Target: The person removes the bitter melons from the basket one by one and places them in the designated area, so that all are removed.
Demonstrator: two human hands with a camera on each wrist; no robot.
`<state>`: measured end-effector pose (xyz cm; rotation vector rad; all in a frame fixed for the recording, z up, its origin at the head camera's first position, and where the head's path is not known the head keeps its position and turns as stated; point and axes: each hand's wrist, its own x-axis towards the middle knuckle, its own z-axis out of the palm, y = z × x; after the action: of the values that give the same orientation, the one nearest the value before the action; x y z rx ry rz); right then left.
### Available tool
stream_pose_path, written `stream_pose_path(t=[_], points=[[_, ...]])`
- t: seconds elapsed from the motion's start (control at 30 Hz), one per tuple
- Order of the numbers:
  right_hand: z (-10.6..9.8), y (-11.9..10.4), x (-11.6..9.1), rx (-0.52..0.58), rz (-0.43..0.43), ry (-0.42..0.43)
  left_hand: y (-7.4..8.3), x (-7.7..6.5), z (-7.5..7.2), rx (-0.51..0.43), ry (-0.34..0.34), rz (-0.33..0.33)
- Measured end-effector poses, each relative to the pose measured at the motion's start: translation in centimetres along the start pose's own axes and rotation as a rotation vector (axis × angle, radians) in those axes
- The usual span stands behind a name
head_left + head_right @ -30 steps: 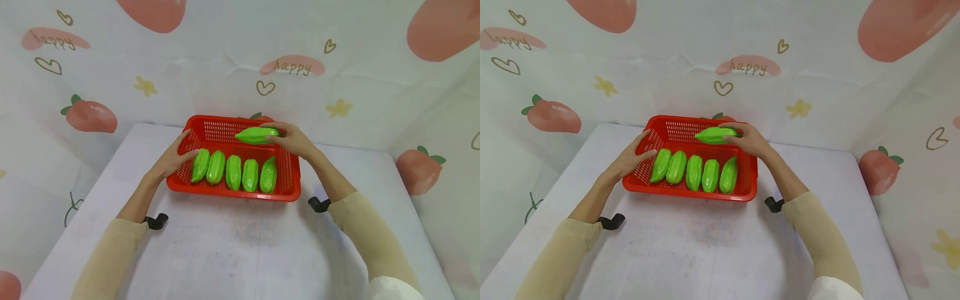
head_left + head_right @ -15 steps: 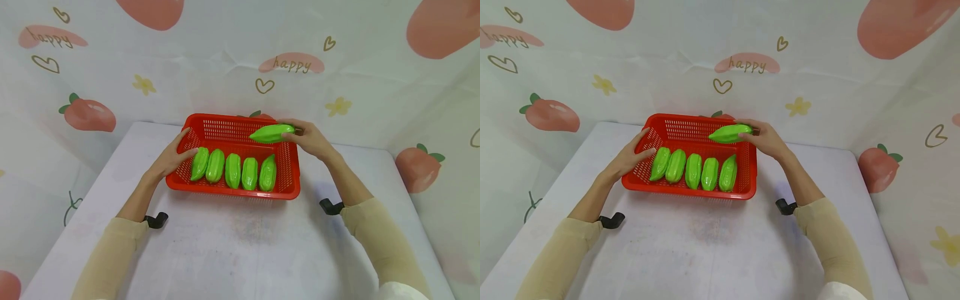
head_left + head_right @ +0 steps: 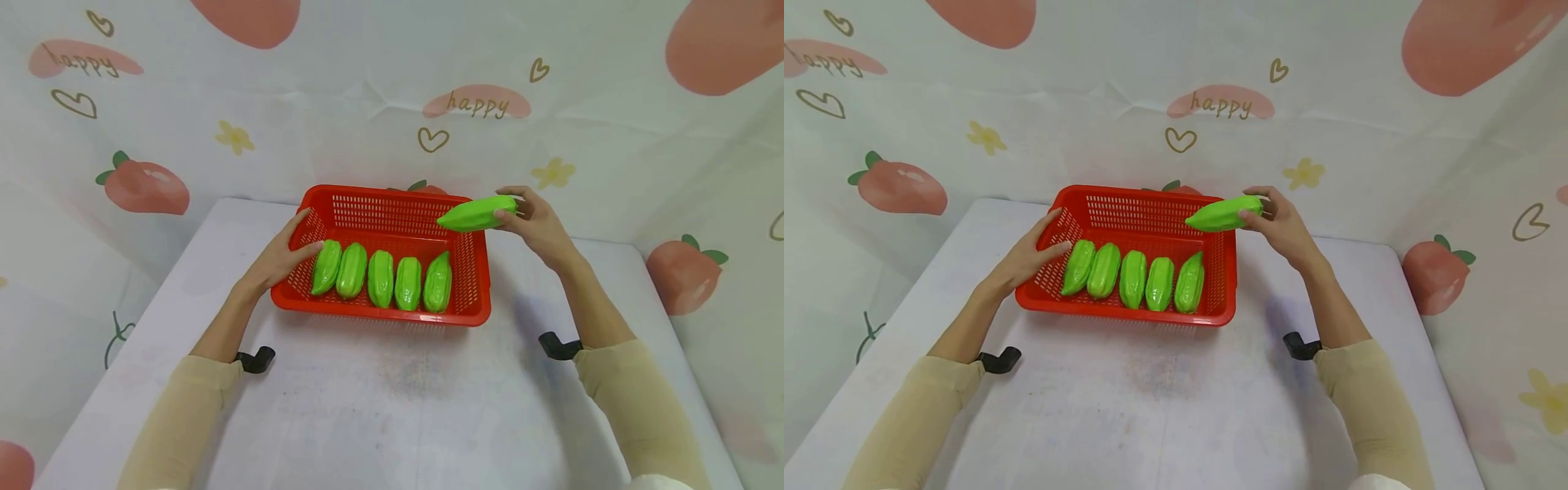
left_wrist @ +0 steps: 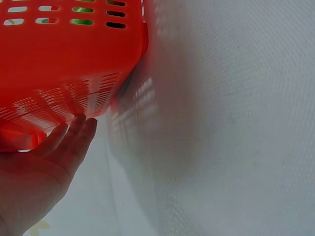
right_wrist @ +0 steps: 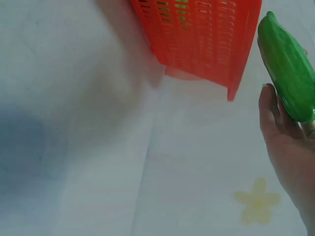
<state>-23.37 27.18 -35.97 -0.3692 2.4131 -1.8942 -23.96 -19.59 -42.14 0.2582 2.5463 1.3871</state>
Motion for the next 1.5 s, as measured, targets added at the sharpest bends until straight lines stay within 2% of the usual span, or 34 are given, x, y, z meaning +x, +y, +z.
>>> stream_pose_path(t=[0.17,0.47,0.67,0.77,1.07,1.23,1.37,1.5], points=[[-1.1,0.3,-0.9,0.049,0.018,0.043,0.1,-0.2,0.0,0.006,0.001,-0.007],[-2.8,1.1,-2.5,0.139,-0.017,0.092,-0.1,-0.1,-0.1,0.017,0.002,-0.012],[-4.3,1.6,-3.5,0.272,-0.048,0.139,-0.3,-0.1,-0.2,0.014,0.006,-0.010],[-4.9,1.9,-3.9,0.304,-0.059,0.165,-0.4,-0.1,-0.3,0.018,0.006,-0.011],[-6.4,3.3,-4.1,0.259,-0.034,0.202,0.2,-0.2,-0.3,0.003,0.006,-0.012],[-7.0,4.7,-4.4,0.218,0.017,0.213,0.2,-0.1,0.0,-0.005,0.006,0.002],[-7.5,5.7,-4.4,0.163,0.069,0.186,0.2,0.0,0.1,-0.021,0.003,0.002],[-7.9,6.6,-4.1,0.123,0.107,0.118,0.1,0.0,0.1,-0.024,0.006,-0.001]])
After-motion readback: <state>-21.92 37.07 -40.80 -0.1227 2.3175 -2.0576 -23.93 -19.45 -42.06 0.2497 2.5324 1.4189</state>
